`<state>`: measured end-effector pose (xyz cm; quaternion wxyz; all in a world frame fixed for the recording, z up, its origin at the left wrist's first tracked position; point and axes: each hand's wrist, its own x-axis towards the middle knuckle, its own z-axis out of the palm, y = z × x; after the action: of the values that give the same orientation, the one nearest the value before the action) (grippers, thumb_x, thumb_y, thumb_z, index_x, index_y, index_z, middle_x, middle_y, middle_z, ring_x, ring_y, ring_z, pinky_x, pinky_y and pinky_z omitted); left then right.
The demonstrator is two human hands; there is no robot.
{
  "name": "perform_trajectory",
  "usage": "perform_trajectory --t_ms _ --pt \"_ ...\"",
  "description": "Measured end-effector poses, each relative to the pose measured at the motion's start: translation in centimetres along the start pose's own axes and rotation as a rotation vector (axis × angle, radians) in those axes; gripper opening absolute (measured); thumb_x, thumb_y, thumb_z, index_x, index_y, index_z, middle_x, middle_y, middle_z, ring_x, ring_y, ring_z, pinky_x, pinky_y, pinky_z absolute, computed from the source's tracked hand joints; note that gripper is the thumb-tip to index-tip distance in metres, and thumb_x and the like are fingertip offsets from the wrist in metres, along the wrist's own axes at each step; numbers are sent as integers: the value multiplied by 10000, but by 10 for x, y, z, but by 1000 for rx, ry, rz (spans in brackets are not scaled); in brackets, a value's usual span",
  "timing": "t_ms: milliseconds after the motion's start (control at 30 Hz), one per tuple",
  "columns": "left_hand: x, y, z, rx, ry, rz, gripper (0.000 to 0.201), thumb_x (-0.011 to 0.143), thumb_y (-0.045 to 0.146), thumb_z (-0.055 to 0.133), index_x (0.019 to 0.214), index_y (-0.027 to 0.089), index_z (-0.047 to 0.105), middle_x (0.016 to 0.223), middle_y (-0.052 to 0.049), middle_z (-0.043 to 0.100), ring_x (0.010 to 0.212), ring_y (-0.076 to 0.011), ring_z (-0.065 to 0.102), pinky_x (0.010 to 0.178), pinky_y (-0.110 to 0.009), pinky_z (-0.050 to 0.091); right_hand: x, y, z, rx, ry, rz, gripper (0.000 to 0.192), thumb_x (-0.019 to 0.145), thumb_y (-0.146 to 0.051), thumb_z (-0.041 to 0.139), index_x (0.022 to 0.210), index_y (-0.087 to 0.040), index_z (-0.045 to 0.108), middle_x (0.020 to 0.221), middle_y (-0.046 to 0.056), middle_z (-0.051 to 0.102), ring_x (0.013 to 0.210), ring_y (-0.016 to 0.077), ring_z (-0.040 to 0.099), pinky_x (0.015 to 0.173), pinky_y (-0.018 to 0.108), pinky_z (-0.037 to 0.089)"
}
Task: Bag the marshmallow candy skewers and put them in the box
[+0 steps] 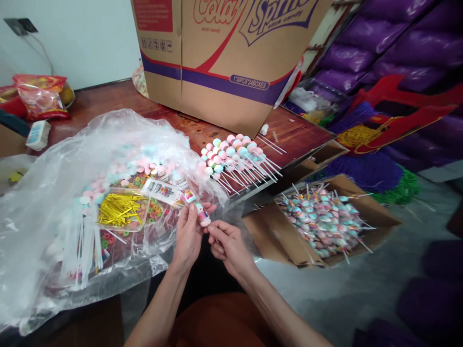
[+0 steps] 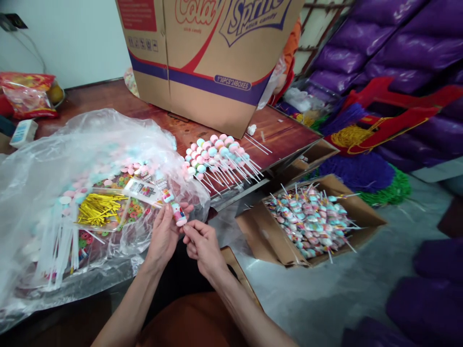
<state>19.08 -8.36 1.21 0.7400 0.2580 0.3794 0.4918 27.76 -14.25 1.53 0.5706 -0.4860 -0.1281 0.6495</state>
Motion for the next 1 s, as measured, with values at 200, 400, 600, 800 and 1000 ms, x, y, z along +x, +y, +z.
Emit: perform_trajectory --t_ms 200,400,600,800,1000 --pt "-3 -7 -1 47 -13 -36 345 817 494 728 961 194 636 958 -68 736 981 -242 726 774 -326 566 14 2 6 -16 70 -16 358 651 -437 802 628 -156 582 481 -66 501 329 -3 246 335 159 126" --pt "-5 -8 0 139 -64 22 309 851 461 705 987 192 639 1002 -74 736 952 -219 719 820 -334 562 31 15 5 -174 200 -153 387 705 -520 745 680 -186 552 457 -91 427 358 31 267 338 177 173" --pt "-3 -5 -9 207 -62 64 299 863 455 693 1003 197 639 1017 -80 736 919 -223 728 797 -336 569 25 23 -5 -370 122 -207 442 842 -596 613 692 -183 564 490 -54 446 426 70 350 379 196 201" --pt "3 2 -20 164 -32 78 325 847 460 709 981 168 655 1038 -100 737 947 -239 736 831 -340 560 2 20 -12 -371 -68 -147 370 843 -513 647 724 -166 605 498 -68 436 429 55 289 413 198 165" --pt "-7 -2 -26 205 -24 45 391 854 496 685 1053 159 679 1055 -135 754 970 -272 736 803 -355 570 7 25 4 -320 -60 -225 361 852 -500 636 713 -169 588 502 -76 397 445 60 282 427 200 187"
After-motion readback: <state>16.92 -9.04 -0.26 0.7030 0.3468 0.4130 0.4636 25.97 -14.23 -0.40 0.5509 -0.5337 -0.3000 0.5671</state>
